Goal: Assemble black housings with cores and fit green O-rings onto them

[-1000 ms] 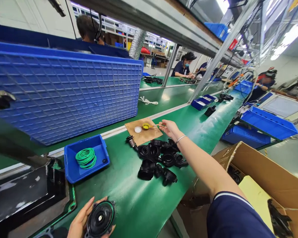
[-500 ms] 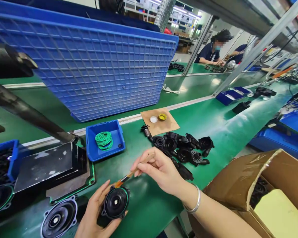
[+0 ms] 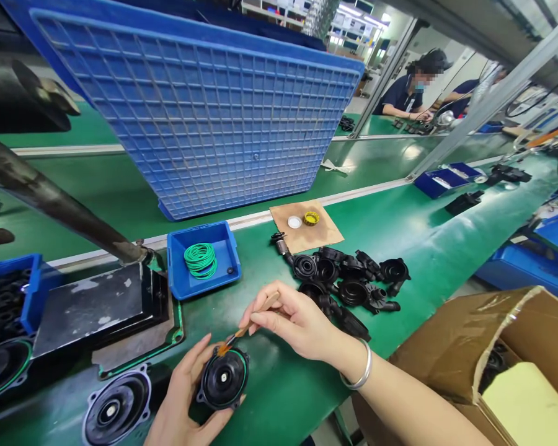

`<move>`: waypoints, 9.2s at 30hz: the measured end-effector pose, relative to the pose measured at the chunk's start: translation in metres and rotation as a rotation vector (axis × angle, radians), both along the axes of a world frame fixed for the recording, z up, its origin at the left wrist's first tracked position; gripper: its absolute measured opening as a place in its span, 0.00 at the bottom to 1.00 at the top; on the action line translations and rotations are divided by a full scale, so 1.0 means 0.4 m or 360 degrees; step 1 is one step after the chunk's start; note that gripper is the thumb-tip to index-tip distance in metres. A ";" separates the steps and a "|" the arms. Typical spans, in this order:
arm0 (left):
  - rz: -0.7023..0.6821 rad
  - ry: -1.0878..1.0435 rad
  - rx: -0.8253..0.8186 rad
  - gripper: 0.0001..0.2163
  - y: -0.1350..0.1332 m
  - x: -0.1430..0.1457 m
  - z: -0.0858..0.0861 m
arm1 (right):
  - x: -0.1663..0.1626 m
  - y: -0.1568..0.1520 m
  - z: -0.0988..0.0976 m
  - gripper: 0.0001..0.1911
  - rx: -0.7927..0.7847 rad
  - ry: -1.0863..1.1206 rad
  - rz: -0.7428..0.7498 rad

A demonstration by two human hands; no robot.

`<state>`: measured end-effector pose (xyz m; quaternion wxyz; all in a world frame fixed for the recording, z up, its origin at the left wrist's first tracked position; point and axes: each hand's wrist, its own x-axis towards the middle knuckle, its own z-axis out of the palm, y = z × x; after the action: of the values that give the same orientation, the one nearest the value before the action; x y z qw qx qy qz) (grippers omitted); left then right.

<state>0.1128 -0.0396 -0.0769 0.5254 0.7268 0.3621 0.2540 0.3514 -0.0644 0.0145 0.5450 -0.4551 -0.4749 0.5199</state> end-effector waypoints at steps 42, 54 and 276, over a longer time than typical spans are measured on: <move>0.0908 0.0396 0.0294 0.40 0.024 -0.464 0.031 | -0.156 0.119 0.017 0.05 0.0538 -0.1259 -0.0755; 0.0819 0.0267 0.0196 0.33 0.048 -0.416 0.057 | -0.119 0.379 -0.058 0.10 0.0545 -0.1919 -0.0158; -0.0352 0.0536 0.0890 0.57 0.090 0.032 0.241 | -0.001 -0.094 0.026 0.07 0.1011 -0.1676 -0.0777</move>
<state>0.1254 -0.0035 0.0196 0.2632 0.9093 0.2791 0.1614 0.3509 -0.1019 0.0251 0.4499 -0.5601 -0.6915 -0.0759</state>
